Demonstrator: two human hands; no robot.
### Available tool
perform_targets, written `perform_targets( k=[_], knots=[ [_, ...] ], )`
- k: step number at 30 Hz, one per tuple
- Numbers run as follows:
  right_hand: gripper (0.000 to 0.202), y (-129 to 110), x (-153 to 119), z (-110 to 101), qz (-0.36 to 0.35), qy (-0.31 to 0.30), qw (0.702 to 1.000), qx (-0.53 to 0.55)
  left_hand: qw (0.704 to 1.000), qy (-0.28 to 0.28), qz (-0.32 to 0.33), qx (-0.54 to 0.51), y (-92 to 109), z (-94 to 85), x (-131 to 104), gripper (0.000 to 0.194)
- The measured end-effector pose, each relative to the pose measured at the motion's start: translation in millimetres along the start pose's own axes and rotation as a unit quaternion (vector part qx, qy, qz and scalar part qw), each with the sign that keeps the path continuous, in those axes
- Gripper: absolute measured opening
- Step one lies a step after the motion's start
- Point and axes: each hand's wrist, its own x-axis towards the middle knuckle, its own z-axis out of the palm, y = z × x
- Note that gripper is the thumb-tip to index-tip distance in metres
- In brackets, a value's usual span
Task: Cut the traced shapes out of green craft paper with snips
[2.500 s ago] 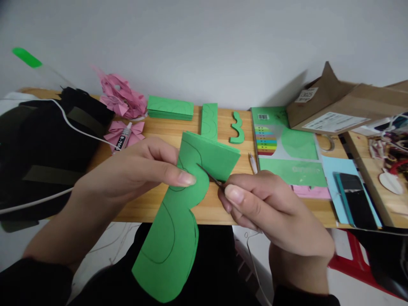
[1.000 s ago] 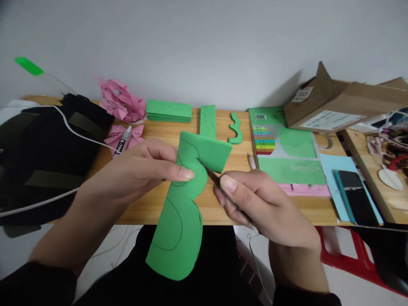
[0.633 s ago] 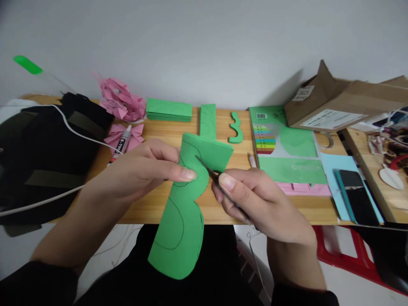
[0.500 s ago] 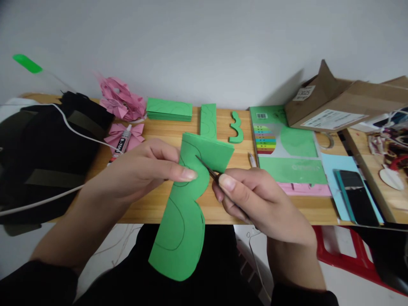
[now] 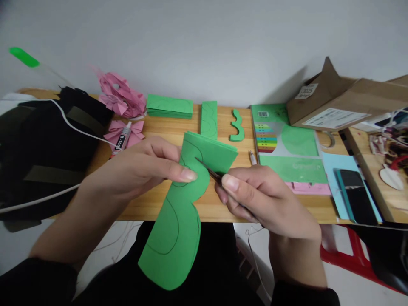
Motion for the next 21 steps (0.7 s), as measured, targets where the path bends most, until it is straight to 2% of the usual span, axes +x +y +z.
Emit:
perform_targets(
  k=[6,13,21],
  knots=[
    [0.043,2.3,-2.1,-2.0,0.016,-0.003,1.0,0.009,1.0,0.002,-0.002,0.004,2.0,2.3,-0.8,0.04],
    [0.043,1.6,-1.2,3.0,-0.005,0.013,1.0,0.007,0.999,0.027,-0.028,0.028,-1.1,1.1,0.2,0.04],
    [0.047,4.7,-0.7,5.3,-0.033,0.056,0.998,-0.024,0.999,0.014,0.023,-0.02,-4.6,4.0,-0.2,0.044]
  ],
)
